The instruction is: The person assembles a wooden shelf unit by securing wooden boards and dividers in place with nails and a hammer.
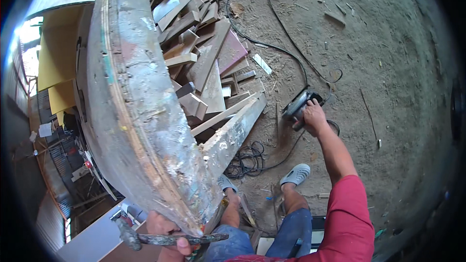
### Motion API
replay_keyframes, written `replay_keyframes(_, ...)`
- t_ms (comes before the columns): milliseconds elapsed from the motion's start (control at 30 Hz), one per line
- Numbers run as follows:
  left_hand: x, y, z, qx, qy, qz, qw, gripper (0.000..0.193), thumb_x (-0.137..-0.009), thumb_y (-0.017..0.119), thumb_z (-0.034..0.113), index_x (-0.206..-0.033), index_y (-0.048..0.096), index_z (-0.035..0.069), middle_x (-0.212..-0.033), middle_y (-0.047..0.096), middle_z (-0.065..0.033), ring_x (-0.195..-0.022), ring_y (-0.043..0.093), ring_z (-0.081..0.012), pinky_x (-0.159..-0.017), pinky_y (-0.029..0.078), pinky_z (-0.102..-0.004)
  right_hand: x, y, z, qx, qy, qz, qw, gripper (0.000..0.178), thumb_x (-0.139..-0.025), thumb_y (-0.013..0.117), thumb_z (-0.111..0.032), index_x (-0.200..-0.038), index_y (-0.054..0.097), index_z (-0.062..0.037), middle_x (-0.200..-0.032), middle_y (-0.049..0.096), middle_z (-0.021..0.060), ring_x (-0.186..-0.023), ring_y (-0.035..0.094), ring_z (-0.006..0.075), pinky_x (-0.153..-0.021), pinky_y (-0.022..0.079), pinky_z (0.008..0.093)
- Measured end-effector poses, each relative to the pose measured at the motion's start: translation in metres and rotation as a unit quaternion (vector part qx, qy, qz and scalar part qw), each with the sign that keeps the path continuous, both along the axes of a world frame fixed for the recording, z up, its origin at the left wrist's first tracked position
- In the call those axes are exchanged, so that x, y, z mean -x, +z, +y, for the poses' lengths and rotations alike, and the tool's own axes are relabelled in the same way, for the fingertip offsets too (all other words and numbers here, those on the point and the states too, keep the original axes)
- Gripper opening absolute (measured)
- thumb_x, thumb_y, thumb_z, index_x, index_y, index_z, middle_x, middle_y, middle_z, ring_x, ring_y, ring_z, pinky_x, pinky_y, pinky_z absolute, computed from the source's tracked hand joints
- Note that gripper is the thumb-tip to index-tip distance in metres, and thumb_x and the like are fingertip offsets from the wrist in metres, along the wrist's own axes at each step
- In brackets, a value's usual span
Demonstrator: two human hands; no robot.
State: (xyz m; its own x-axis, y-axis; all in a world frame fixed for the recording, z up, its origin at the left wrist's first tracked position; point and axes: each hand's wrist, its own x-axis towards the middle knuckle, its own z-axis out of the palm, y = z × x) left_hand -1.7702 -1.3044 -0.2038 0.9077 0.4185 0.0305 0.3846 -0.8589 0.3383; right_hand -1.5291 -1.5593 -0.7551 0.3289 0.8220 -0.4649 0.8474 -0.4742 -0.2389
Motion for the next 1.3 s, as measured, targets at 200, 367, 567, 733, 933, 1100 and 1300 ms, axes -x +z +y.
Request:
replay_keyframes(200,0.005,0.004,0.009,0.015,-0.012,0.034,0.999,0.061,-0.098,0.046,0.068,-0.072,0.043,0.013,-0.069,0.05,-0.0066,-0.062,0.047,-0.0286,-0.062,0.037,-0.0448,-0.024,0.122,0.032,0.014,-0.284,0.044,0.958,0.024,-0.08,0.075,-0.03,-0.094,0.07,-0.01,-0.094,0.075,0.0154,-0.103,0.068,0.0345,-0.103,0.046,0.0523)
replay_keyframes(367,0.021,0.0,0.018,0.005,-0.031,0.044,0.999,0.059,-0.086,0.056,0.066,-0.057,0.039,0.018,-0.058,0.035,-0.0034,-0.051,0.037,-0.0276,-0.054,0.031,-0.0447,-0.045,0.229,0.104,-0.054,-0.367,0.029,0.928,0.034,-0.074,0.079,-0.026,-0.1,0.07,-0.0075,-0.097,0.075,0.0175,-0.099,0.07,0.0346,-0.107,0.041,0.0558)
replay_keyframes(567,0.014,0.006,0.023,0.013,-0.07,0.085,0.994,0.044,-0.084,0.059,0.055,-0.063,0.042,0.02,-0.06,0.035,-0.0022,-0.051,0.038,-0.024,-0.052,0.031,-0.0422,-0.045,0.24,0.259,-0.215,-0.224,0.089,0.946,0.039,-0.07,0.081,-0.027,-0.101,0.068,-0.0083,-0.099,0.074,0.0146,-0.101,0.067,0.0349,-0.105,0.039,0.0533)
replay_keyframes(733,0.001,0.016,0.029,0.066,-0.099,0.077,0.99,0.034,-0.087,0.063,0.051,-0.08,0.052,0.019,-0.062,0.04,-0.0002,-0.053,0.04,-0.0209,-0.055,0.034,-0.04,-0.007,0.175,0.401,-0.405,-0.347,0.387,0.752,0.041,-0.085,0.072,-0.031,-0.117,0.069,-0.0052,-0.102,0.072,0.0165,-0.109,0.062,0.0377,-0.105,0.038,0.0555)
replay_keyframes(933,-0.006,0.019,0.03,0.08,-0.043,0.061,0.994,0.037,-0.086,0.064,0.054,-0.078,0.054,0.02,-0.062,0.041,0.0014,-0.054,0.041,-0.02,-0.057,0.034,-0.0385,0.036,0.13,0.431,-0.145,-0.167,0.245,0.944,0.042,-0.087,0.073,-0.032,-0.121,0.07,-0.0068,-0.106,0.073,0.0175,-0.11,0.063,0.0394,-0.104,0.042,0.0539)
replay_keyframes(1100,-0.004,0.02,0.024,0.083,-0.024,0.057,0.995,0.037,-0.085,0.065,0.055,-0.077,0.053,0.02,-0.062,0.041,0.0019,-0.054,0.041,-0.0199,-0.057,0.034,-0.0384,0.042,0.109,0.419,-0.1,-0.123,0.257,0.953,0.044,-0.088,0.073,-0.033,-0.124,0.07,-0.008,-0.11,0.074,0.0183,-0.11,0.065,0.0407,-0.103,0.045,0.0525)
replay_keyframes(1300,0.003,0.013,0.01,0.074,0.017,0.035,0.997,0.035,-0.081,0.065,0.051,-0.072,0.051,0.021,-0.062,0.042,0.0005,-0.056,0.043,-0.0228,-0.057,0.034,-0.0401,0.048,0.134,0.391,-0.106,-0.082,0.329,0.935,0.046,-0.089,0.073,-0.034,-0.128,0.071,-0.0096,-0.114,0.075,0.0193,-0.11,0.067,0.0423,-0.101,0.05,0.0508)
